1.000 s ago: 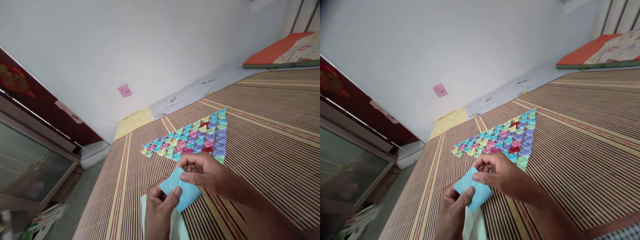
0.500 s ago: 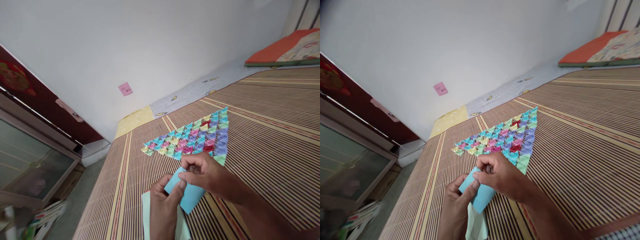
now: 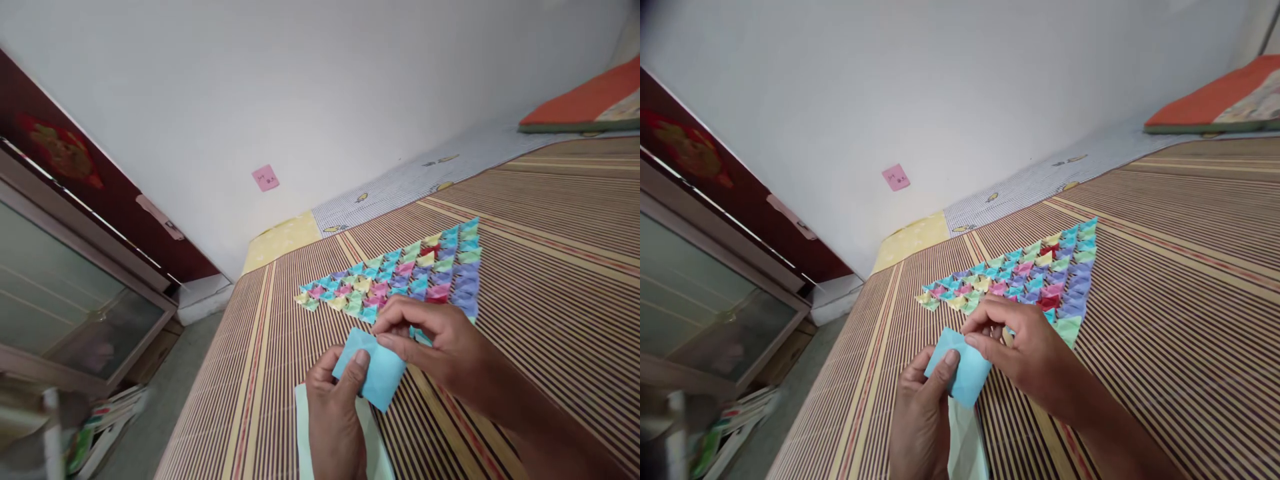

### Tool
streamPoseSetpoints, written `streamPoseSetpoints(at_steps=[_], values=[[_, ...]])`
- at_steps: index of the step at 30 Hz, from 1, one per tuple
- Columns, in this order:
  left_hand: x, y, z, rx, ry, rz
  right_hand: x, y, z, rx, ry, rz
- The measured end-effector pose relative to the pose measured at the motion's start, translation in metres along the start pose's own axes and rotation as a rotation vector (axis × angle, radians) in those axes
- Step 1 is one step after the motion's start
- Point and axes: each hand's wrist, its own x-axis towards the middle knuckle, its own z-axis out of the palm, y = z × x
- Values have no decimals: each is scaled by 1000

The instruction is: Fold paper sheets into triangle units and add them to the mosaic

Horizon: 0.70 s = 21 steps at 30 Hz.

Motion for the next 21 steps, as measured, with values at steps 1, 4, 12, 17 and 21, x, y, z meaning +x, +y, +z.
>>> streamPoseSetpoints(at_steps=[1,4,12,17,21], values=[[0,0,0,7,0,5,0,-1,1,-21,12,-25],[0,-1,1,23,-8,12,0,-1,2,-62,26,-80],[1,-3,0,35,-27,16,-1,0,2,-107,-3,-102],[-1,0,1,71,-49,25,1,0,2,-110,5,-88],[-3,2,5,43,-33,14,1,2,4,-31,1,25]])
